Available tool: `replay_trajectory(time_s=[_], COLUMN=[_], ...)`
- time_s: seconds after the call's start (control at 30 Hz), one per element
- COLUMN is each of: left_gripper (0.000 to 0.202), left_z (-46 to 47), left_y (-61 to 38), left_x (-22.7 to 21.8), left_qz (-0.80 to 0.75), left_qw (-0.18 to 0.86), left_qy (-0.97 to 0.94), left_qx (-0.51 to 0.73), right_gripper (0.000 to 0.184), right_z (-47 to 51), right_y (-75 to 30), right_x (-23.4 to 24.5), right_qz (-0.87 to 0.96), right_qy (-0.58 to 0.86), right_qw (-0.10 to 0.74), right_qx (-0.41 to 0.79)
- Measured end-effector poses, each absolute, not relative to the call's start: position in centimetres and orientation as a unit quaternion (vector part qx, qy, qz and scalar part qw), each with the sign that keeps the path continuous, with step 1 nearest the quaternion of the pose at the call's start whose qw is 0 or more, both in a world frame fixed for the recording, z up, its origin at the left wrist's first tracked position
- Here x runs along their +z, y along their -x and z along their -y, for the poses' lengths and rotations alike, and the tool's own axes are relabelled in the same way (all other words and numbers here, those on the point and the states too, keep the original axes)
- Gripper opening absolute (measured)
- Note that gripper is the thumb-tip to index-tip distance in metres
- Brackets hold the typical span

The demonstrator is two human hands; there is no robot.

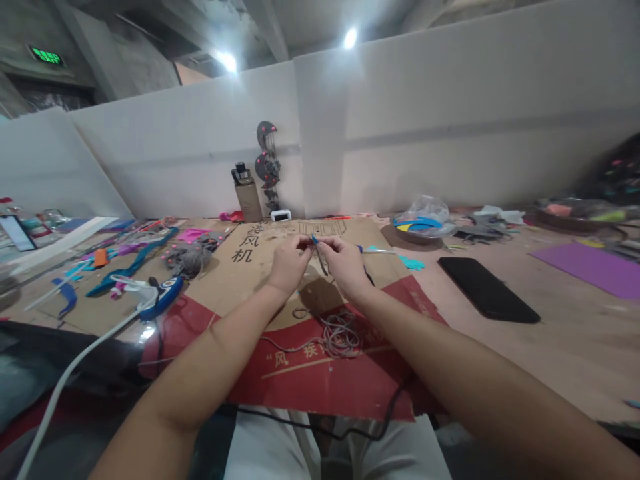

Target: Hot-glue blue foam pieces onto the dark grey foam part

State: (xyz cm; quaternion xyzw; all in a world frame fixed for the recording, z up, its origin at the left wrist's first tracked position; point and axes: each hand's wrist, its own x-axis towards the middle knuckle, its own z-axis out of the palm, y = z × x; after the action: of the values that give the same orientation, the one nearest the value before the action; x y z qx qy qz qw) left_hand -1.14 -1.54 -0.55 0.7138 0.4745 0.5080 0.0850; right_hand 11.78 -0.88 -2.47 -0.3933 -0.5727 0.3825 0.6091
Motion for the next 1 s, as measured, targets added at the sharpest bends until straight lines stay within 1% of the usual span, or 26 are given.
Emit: replay_trajectory(time_s=[0.13,0.2,0.33,0.43,0.67,0.83,1.0], left_gripper=[0.008,0.01,0.008,0.009,0.012,0.008,0.011], left_z=[1.5,1.4,1.0,0.7,1.3,1.3,1.3], left_y=[1.1,1.1,1.4,1.6,0.9,0.5,0.4], left_x=[-0.5,-0.6,-0.9,-1.2,-0.6,-0.3,-0.3], left_qz=[-0.468,-0.471,-0.485,-0.489,-0.478,-0.444,-0.412], left_qw=[0.124,0.128,0.121,0.15,0.302,0.434,0.497], left_qy=[-0.707,-0.703,-0.688,-0.674,-0.602,-0.527,-0.475], left_qx=[0.516,0.517,0.527,0.533,0.564,0.58,0.598], right_gripper=[0.027,0.026,0.029,0.029,0.023,0.018,0.017], right_z=[0.9,0.9,0.8,0.9,1.2,1.4,1.5], right_y=[-11.7,-11.7,-11.6,-11.6,-12.0,-12.2,-12.3], right_x=[-2.3,-2.3,-2.3,-2.3,-1.8,-1.6,-1.7], right_qz=[0.551,0.551,0.565,0.584,0.613,0.611,0.611], right_qy=[0.393,0.386,0.382,0.375,0.389,0.408,0.422], right_qw=[0.619,0.621,0.609,0.6,0.587,0.585,0.585], right_qx=[0.398,0.401,0.405,0.397,0.359,0.344,0.326])
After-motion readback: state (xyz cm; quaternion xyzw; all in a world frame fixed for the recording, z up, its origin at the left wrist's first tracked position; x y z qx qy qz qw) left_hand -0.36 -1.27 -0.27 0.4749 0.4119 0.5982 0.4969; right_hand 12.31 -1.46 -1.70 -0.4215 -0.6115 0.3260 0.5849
